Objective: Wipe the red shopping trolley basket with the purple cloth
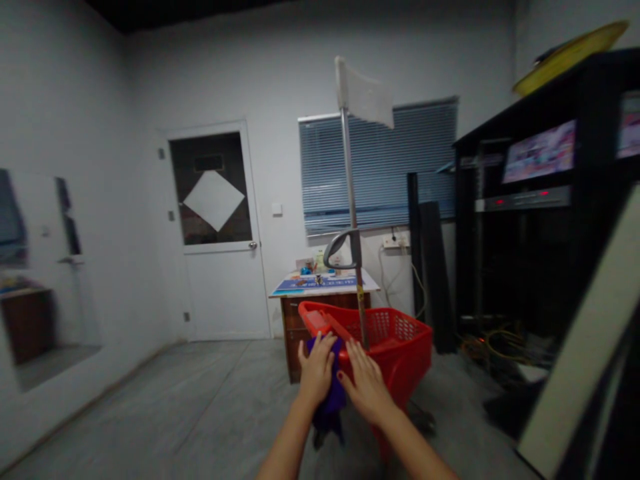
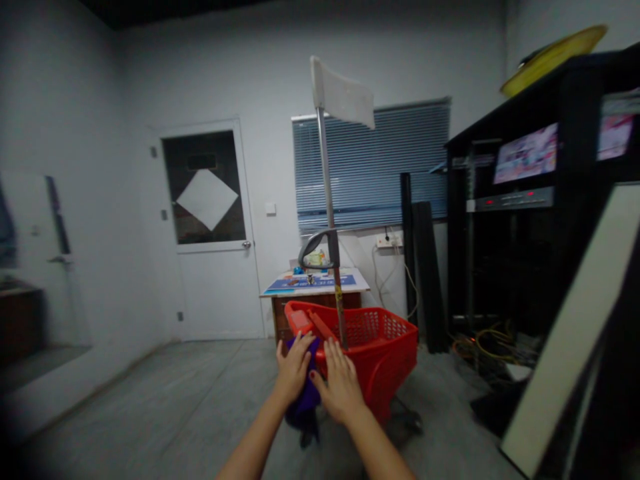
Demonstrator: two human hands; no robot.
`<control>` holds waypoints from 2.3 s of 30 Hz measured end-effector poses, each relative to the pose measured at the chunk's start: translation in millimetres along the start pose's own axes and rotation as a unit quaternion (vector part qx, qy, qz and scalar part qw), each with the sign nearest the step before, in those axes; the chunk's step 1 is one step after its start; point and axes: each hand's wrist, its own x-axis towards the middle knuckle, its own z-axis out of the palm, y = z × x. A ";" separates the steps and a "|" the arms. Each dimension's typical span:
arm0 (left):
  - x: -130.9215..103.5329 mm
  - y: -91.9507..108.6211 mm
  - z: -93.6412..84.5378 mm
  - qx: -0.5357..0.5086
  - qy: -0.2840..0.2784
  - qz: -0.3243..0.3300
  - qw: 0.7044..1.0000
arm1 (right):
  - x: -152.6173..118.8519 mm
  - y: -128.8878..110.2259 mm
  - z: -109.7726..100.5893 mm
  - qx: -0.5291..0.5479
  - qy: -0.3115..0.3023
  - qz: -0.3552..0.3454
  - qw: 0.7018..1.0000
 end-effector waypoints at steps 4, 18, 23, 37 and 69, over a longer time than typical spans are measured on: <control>-2.3 -0.3 6.0 -0.008 0.021 -0.036 0.999 | 3.8 -3.2 1.8 0.005 -0.003 0.011 1.000; 0.4 5.0 6.0 0.008 0.018 0.008 1.000 | 5.9 -3.3 -1.5 0.036 -0.035 0.023 0.998; -4.2 9.2 8.4 0.019 0.033 0.010 0.999 | -3.3 10.8 13.1 0.049 0.003 -0.006 0.999; -1.1 4.3 9.1 0.004 0.047 -0.018 0.999 | 13.1 64.6 15.7 0.022 -0.030 0.080 0.996; -13.2 -7.2 3.6 0.114 0.052 0.027 0.992 | -2.7 15.4 13.1 0.009 -0.063 0.029 0.998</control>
